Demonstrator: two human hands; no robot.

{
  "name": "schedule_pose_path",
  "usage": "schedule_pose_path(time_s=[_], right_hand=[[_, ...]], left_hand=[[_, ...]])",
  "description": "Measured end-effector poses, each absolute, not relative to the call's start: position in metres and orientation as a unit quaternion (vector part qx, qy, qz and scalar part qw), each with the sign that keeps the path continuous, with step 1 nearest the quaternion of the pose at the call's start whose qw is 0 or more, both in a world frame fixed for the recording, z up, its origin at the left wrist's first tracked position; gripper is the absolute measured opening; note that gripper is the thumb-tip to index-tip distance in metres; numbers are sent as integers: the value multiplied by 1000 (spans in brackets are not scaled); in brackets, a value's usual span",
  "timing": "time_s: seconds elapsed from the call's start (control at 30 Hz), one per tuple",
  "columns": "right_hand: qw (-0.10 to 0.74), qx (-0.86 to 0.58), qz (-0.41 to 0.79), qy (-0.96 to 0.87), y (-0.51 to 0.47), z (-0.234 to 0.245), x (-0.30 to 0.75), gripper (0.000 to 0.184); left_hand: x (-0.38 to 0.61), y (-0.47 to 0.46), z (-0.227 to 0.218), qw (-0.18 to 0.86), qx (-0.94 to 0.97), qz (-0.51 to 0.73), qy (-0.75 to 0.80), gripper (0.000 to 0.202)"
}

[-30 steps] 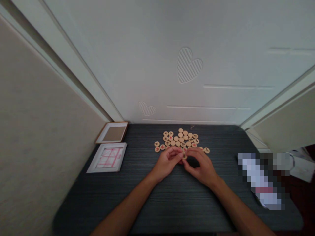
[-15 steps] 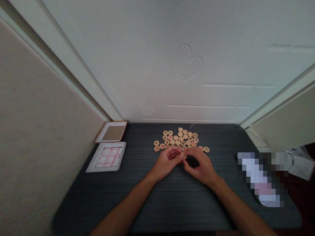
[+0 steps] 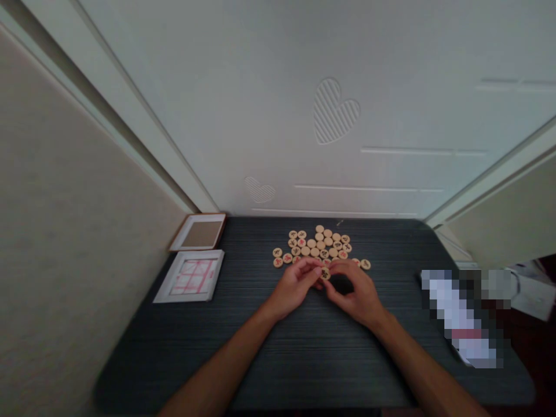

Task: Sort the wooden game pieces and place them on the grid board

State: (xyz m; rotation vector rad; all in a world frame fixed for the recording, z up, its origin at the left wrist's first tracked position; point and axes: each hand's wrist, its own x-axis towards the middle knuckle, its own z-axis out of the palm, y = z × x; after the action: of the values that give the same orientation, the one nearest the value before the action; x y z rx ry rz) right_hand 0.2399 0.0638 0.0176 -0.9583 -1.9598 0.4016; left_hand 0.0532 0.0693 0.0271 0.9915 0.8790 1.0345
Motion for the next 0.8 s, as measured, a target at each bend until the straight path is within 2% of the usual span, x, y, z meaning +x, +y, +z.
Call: schedule_pose_path(time_s=[0.8], right_hand=[[454,-415,171,-770,62,27,240,25]], left_hand=[[52,68,27,672,439,465,374,30]])
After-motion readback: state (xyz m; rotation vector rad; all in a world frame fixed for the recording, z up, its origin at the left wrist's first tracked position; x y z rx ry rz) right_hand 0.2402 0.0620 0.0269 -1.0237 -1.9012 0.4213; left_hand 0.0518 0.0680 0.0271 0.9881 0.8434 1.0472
